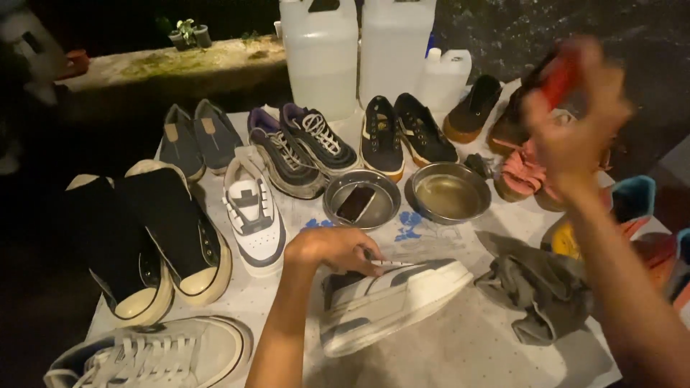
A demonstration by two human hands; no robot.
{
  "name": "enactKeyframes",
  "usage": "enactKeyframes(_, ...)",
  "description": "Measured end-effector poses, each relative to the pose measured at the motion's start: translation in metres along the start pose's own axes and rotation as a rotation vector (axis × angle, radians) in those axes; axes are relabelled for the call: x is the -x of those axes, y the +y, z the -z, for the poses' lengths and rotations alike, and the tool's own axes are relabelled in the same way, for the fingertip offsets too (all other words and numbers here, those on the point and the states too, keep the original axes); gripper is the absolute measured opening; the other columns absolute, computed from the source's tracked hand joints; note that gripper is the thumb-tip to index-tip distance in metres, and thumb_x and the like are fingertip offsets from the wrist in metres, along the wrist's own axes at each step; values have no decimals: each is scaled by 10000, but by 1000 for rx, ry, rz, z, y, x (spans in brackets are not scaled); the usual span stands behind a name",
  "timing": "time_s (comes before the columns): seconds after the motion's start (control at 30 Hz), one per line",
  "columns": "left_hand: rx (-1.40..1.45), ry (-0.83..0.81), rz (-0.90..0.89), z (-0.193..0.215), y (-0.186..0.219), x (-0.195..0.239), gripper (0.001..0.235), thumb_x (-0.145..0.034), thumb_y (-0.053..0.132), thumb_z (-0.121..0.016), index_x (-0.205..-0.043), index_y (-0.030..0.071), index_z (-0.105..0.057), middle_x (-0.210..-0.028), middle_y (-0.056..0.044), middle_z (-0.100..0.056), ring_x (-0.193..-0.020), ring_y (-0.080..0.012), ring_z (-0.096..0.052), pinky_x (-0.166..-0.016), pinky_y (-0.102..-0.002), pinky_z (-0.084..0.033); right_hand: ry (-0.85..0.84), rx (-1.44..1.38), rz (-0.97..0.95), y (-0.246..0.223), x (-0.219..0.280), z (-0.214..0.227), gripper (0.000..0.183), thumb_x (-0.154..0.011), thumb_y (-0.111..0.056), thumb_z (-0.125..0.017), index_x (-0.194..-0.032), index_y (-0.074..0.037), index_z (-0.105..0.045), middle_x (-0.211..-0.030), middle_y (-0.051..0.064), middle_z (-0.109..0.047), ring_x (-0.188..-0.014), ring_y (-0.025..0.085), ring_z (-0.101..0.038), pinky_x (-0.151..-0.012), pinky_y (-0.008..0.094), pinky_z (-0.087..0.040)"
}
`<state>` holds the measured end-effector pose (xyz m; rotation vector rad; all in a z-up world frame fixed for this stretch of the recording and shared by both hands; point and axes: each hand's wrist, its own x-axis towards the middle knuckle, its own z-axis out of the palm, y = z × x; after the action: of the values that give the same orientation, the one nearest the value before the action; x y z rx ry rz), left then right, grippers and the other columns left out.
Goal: The person scrubs a white and grey sneaker with a red sponge dipped in water, then wipes it with a grey cloth. The shoe is held and rotated to clean different areas. Other shoes and cleaning supplies are visible on the table.
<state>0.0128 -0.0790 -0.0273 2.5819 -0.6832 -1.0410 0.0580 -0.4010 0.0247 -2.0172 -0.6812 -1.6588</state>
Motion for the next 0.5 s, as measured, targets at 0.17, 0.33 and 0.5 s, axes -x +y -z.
enactKeyframes(0.17,73,16,-94,-9,-30,-43,547,-839,517,-702,-1317,251,-704,-1226,-152,-734,-1007,-300,-722,-829,-381,-615,-663,50,-433,19,112,-38,616,-703,-427,-853,-1112,25,-763,-839,303,-723,-829,489,-710,-754,500,-529)
enactKeyframes(0.33,37,2,-106,-1,-10,-14,614,-833,526,-667,-1356,204,-671,-1270,-165,-714,-1101,-342,-695,-894,-419,-587,-341,55,-357,38,93,-41,610,-909,-404,-879,-1375,-50,-708,-1031,171,-720,-973,318,-711,-829,368,-542)
enactKeyframes(0.5,27,-35,-69,0,4,2,694,-793,573,-717,-1384,219,-633,-1297,-119,-694,-1145,-287,-672,-954,-414,-554,-536,30,-430,22,106,-43,567,-751,-336,-890,-1216,-42,-754,-1008,230,-756,-960,409,-726,-862,461,-552)
